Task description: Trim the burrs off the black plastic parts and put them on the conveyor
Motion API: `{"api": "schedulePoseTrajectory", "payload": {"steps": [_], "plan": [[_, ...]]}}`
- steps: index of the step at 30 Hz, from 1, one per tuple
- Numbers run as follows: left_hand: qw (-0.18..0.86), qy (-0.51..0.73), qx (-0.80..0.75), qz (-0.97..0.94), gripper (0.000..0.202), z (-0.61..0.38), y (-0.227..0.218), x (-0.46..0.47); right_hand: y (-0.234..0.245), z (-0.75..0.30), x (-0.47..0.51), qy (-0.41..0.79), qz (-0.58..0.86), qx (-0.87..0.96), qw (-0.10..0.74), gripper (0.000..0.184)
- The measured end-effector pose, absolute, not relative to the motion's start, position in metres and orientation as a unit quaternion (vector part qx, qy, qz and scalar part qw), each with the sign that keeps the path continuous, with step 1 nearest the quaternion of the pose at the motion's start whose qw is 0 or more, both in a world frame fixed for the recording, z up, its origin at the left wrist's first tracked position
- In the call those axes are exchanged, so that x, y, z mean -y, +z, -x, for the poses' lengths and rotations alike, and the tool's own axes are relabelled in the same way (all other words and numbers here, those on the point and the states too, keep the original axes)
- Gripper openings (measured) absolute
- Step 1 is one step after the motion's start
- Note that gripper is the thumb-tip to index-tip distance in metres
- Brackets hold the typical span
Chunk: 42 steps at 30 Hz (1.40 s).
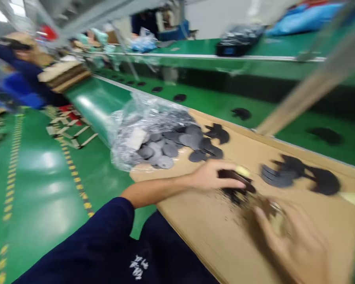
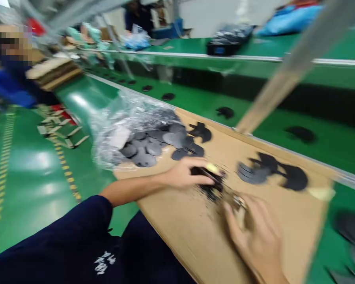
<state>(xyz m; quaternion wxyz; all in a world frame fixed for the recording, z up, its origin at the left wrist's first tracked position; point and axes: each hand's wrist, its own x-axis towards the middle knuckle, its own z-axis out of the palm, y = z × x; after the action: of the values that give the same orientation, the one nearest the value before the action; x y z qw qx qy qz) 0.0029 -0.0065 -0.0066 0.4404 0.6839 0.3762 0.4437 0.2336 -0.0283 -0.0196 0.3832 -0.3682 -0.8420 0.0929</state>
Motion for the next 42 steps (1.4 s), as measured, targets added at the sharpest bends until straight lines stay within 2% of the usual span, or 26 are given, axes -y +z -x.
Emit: {"api": "schedulePoseTrajectory", "payload": {"steps": [2,7,16,27,33,37,42], "plan": [[0.412,0.461,-0.353,-0.702,0.022,-0.004,-0.014,0.011,-0.016,-0.241,0.039,0.061,0.378,0.85,0.361,0.019],[0.363,0.45,-0.319,-0.751,0.018,-0.009,-0.021,0.022,-0.018,-0.242,0.046,0.096,0.436,0.834,0.325,0.021],[0.353,0.436,-0.296,-0.773,0.016,-0.011,-0.02,0.025,-0.023,-0.245,0.05,0.058,0.432,0.846,0.307,0.016],[0.348,0.43,-0.274,-0.787,0.015,-0.011,-0.02,0.025,-0.023,-0.249,0.055,0.029,0.416,0.862,0.29,0.02],[0.3,0.433,-0.288,-0.8,0.019,-0.013,-0.019,0.026,-0.019,-0.242,0.054,0.112,0.444,0.816,0.353,0.018],[0.244,0.45,-0.308,-0.802,0.013,-0.011,-0.018,0.025,-0.014,-0.24,0.05,0.194,0.471,0.778,0.368,0.013],[0.271,0.469,-0.331,-0.772,0.009,-0.01,-0.016,0.025,-0.016,-0.24,0.049,0.215,0.489,0.767,0.356,0.014]]}}
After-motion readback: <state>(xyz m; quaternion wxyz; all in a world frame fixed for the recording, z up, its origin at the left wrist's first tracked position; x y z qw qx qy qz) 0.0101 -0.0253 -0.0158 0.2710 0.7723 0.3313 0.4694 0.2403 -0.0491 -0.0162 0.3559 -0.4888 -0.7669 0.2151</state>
